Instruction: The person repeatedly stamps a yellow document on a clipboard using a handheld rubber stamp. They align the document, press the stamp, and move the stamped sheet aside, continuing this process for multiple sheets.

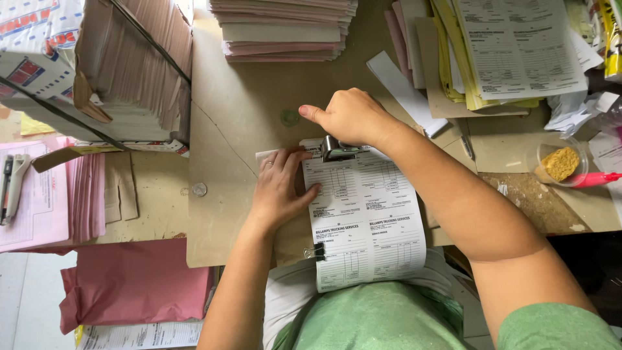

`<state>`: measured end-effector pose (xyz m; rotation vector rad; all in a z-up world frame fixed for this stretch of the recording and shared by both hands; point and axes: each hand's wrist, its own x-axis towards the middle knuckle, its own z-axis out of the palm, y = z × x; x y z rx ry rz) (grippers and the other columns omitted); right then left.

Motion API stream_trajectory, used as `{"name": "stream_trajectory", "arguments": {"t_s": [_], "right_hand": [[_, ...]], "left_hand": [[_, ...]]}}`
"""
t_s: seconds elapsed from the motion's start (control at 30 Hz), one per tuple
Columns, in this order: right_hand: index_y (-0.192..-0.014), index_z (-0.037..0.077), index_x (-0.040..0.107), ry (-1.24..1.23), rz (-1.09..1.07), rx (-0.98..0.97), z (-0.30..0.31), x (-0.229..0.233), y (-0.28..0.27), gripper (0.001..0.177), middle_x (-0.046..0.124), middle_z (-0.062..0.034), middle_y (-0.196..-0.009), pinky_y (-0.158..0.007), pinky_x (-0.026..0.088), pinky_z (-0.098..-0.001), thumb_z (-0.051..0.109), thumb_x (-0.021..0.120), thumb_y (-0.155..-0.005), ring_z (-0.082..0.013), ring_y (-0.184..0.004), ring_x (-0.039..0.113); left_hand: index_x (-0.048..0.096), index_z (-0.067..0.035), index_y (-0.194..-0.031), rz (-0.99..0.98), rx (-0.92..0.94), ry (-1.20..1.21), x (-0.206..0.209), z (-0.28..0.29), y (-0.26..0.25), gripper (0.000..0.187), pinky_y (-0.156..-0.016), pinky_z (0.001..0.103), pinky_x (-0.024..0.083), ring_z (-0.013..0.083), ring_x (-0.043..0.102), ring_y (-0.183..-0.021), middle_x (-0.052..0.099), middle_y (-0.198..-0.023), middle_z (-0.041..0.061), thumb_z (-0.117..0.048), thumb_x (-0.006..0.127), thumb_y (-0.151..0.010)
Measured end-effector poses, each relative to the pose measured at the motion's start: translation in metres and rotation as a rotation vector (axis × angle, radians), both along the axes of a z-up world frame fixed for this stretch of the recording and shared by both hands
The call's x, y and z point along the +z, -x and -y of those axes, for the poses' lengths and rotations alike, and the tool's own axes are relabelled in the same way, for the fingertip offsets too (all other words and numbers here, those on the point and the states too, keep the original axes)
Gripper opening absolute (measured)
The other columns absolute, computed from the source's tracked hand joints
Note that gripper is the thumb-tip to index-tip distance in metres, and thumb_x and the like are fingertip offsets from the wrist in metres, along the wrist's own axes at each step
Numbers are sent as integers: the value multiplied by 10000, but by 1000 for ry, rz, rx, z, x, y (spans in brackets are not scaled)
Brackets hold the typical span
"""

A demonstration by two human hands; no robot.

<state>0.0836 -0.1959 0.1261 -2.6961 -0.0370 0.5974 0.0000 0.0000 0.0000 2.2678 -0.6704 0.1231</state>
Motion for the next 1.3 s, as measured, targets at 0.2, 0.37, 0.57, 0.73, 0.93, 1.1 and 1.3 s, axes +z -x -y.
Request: {"name": "stream_trajectory", "arguments": {"t_s": [0.2, 0.37, 0.57, 0.73, 0.93, 1.1, 1.3], "right_hand": [[-495, 102, 651, -24, 4, 4, 2, -2, 0, 801, 672, -216, -701, -791, 543, -472, 690, 417, -984, -447, -919, 693], [-489, 117, 648, -2, 1, -2, -1, 2, 3, 821, 664, -192, -661, -784, 543, -460, 734, 395, -969, -441, -894, 695], [-489, 130, 653, -8, 9, 2, -1, 0, 2, 815, 672, -185, -670, -776, 542, -459, 732, 394, -974, -440, -892, 694], [-566, 179, 735, -2, -13, 0, 3, -9, 1, 647, 700, -165, -713, -790, 555, -452, 641, 484, -945, -428, -935, 700], [-537, 219, 738, -12, 51, 10, 2, -11, 4, 549, 650, -122, -578, -724, 563, -422, 577, 556, -912, -397, -800, 711], [-755, 206, 799, 136, 39, 54, 1, -27, -7, 607, 726, -173, -804, -867, 565, -490, 665, 443, -931, -422, -986, 705], [-613, 155, 745, -42, 120, -88, 11, 30, 4, 745, 705, -174, -699, -800, 569, -482, 756, 439, -932, -439, -906, 706]], "left_hand": [[578, -190, -1299, -22, 0, 0, -1, 1, -1, 624, -1070, 483, 419, 340, 570, -1229, 579, -1297, 83, -417, 782, -755], [578, -180, -1297, -16, -6, 9, 3, 1, 0, 615, -1066, 481, 414, 344, 570, -1226, 584, -1293, 98, -418, 774, -764], [571, -182, -1310, -14, -3, -9, 3, 1, 0, 618, -1068, 484, 416, 338, 567, -1237, 580, -1304, 95, -421, 769, -776], [566, -188, -1328, -28, 8, -22, -1, 1, 1, 641, -1101, 490, 396, 335, 552, -1269, 573, -1324, 87, -409, 772, -762], [607, -120, -1300, 41, 89, -70, 10, 5, 5, 605, -1167, 551, 335, 396, 466, -1366, 555, -1337, 149, -340, 799, -770], [595, -141, -1334, 225, 195, -218, -4, 6, -4, 614, -1214, 556, 238, 341, 411, -1435, 525, -1422, 117, -440, 757, -822], [595, -187, -1389, 159, 188, -296, 0, 14, 8, 728, -1212, 622, 223, 367, 381, -1458, 517, -1448, 126, -513, 785, -767]]}}
